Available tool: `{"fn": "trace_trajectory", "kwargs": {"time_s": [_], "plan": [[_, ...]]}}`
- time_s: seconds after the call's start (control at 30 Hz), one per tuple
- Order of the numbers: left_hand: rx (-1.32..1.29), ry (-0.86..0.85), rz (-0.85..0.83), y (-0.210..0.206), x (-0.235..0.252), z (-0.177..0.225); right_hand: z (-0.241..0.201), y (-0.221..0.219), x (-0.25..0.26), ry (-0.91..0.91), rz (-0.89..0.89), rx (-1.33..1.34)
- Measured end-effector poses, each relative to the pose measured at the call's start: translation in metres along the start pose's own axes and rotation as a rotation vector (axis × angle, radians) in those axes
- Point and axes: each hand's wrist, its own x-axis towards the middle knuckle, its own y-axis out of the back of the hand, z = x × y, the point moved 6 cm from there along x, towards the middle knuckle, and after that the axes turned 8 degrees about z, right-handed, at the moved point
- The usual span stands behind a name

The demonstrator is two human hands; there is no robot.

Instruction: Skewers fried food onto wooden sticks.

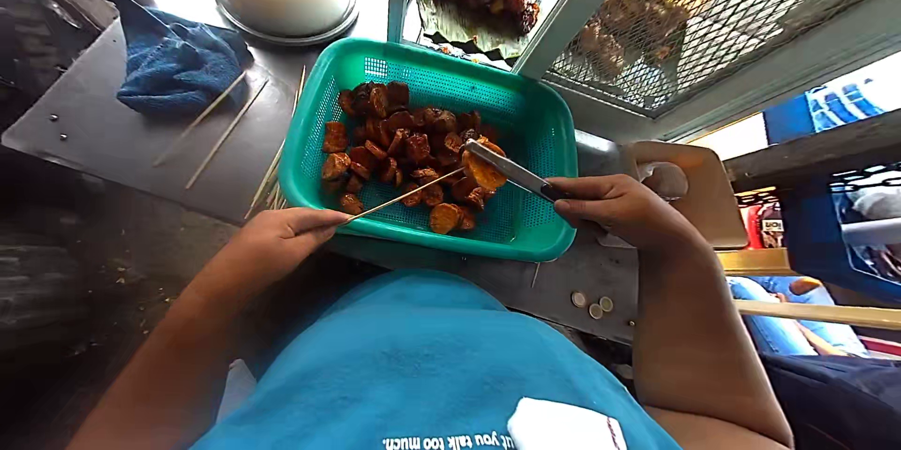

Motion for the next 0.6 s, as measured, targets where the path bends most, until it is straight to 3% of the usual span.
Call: {"fn": "trace_trajectory", "kwargs": {"time_s": [0.3,0.47,0.6], "plan": [[-0.084,0.012,-0.047,-0.017,0.009,-0.002,-0.038,-0.01,-0.001,0.082,-0.087,-0.366],[-0.339,0.083,0.081,-0.022,0.005,-0.005,-0.03,-0.016,0.004,0.143,0.035,-0.195],[-0.393,0.14,0.082,-0.028,0.001,-0.004,-0.024,-0.032,0.007,0.162,0.152,-0.059]]}}
